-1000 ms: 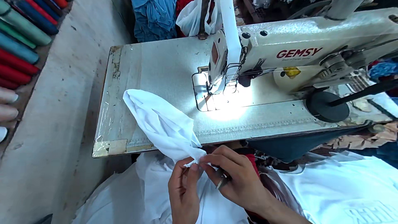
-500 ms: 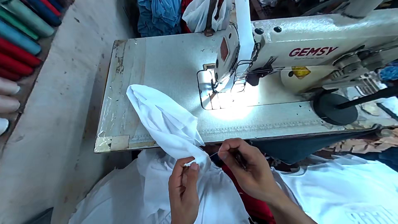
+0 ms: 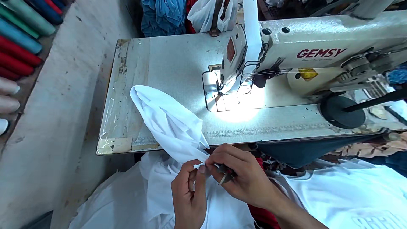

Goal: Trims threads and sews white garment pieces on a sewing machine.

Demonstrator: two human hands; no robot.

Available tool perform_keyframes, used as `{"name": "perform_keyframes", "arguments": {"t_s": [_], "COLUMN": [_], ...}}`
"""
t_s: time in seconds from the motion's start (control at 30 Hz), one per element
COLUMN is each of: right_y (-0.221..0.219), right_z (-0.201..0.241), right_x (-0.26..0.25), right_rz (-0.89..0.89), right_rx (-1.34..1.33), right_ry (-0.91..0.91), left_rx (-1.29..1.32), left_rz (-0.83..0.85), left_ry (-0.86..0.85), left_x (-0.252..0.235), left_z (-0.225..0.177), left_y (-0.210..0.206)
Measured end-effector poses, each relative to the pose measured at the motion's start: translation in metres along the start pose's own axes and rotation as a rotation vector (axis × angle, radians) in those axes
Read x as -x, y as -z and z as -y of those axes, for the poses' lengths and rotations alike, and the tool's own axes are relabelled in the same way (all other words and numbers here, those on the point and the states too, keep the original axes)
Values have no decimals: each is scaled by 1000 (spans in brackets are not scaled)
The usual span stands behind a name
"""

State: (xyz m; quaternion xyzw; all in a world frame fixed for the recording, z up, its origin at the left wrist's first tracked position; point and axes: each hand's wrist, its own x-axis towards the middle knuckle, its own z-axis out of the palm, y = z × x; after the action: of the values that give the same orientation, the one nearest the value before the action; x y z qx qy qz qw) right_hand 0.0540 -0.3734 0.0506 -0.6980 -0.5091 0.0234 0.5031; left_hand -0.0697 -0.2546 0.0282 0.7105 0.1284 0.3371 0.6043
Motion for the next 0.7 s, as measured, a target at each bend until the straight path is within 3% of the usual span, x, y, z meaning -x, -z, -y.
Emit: {"name": "perform_keyframes", "arguments": {"t_s": [0.13, 0.23, 0.33, 0.47, 0.5, 0.63, 0.7], "right_y": [1, 0, 12, 32, 33, 19, 26], "right_z": [-2, -5, -6, -2, -3, -22, -39], "right_x": [-3, -2, 3, 12, 18, 66, 104], "right_rz": [71, 32, -90, -208, -163, 151, 167], "right_rx": [130, 14, -324, -1000, -985, -103, 73], "right_ry": [60, 45, -43, -186, -218, -288, -355], "left_rx": [-180, -115, 14, 190, 191, 104, 96], "left_rz": [62, 44, -51, -179, -202, -255, -281], "left_ry": [-78, -39, 49, 120, 112, -17, -92], "left_x": [-3, -4, -2, -2, -5, -25, -36], "left_z": [-1, -2, 0, 2, -3, -30, -31], "left_y": [7, 12, 21, 42, 48, 78, 95]}}
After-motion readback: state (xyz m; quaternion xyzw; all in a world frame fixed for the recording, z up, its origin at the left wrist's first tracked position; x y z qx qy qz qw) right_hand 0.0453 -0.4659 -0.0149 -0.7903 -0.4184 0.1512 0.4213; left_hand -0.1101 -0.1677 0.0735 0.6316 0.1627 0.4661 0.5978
